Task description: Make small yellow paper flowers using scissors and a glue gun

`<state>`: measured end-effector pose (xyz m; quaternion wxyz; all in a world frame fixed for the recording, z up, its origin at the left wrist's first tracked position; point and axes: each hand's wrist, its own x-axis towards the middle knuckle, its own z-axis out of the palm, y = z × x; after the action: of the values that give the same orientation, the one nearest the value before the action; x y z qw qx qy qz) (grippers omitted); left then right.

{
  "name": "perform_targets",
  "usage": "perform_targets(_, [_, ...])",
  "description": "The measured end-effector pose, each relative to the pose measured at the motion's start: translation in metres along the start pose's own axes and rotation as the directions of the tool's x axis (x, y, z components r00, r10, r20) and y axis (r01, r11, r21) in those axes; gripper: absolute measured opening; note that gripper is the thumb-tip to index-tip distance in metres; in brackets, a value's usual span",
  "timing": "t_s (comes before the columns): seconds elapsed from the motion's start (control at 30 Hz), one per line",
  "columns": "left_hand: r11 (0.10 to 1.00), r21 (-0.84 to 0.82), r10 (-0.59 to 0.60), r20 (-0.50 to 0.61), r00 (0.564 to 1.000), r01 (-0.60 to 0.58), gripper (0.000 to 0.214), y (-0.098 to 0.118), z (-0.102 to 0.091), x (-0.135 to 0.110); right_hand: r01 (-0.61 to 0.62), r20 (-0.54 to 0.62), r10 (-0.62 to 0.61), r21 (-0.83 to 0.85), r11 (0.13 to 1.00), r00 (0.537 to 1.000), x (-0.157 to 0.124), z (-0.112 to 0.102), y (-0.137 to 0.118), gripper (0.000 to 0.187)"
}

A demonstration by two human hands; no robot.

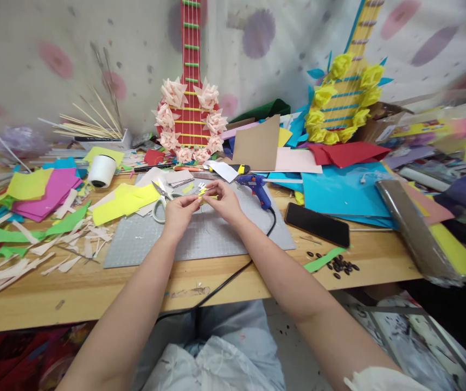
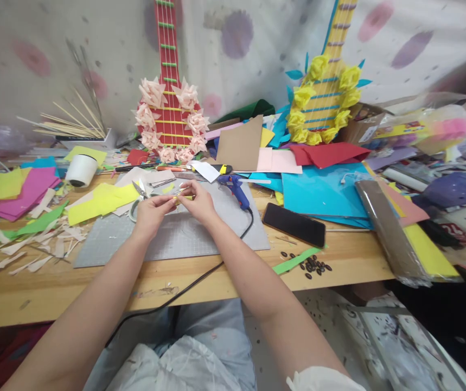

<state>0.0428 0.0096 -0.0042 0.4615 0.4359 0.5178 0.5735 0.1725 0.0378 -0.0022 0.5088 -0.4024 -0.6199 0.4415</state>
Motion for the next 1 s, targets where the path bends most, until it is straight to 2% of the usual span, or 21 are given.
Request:
perform_targets(0.3, [0.995, -0.094, -0.051, -0.075, 0.996, 0.043, 0.032, 0.001, -0.002, 0.002, -0.014, -0.064, 0.017, 0.048, 0.999, 0.998, 0.004, -0.02, -0.003, 0.026])
perform_targets(0.4, [0.987, -0.135, -0.098, -0.07, 0.993, 0.088, 0.032, 0.005, -0.001, 0.0, -0.014, -0.114, 0.029, 0.134, 0.991, 0.993, 0.004, -0.023, -0.006, 0.026])
perform_targets(0.5, [0.982, -0.149, -0.126, -0.04, 0.991, 0.119, 0.034, 0.008, -0.001, -0.002, -0.041, -0.06, 0.055, 0.213, 0.976, 0.997, 0.002, -0.016, -0.007, 0.029])
perform_targets(0.63, [0.986, -0.135, -0.105, -0.032, 0.994, 0.1, 0.035, 0.008, -0.001, -0.002, -0.096, 0.043, 0.09, 0.138, 0.986, 0.995, -0.001, 0.001, -0.002, 0.035])
perform_targets(0.73, [0.989, -0.125, -0.088, -0.059, 0.994, 0.08, 0.033, 0.005, -0.001, -0.001, -0.073, 0.027, 0.071, 0.112, 0.991, 0.997, -0.001, 0.007, 0.003, 0.033])
perform_targets(0.87, [0.991, -0.118, -0.073, -0.07, 0.995, 0.065, 0.033, 0.002, 0.0, 0.001, -0.005, 0.031, 0.001, 0.129, 0.992, 1.0, -0.001, 0.005, 0.003, 0.032])
perform_targets(1.0, [0.989, -0.127, -0.081, -0.031, 0.996, 0.077, 0.034, 0.004, 0.0, 0.0, 0.023, 0.037, -0.027, 0.119, 0.993, 0.999, -0.002, 0.002, 0.0, 0.031])
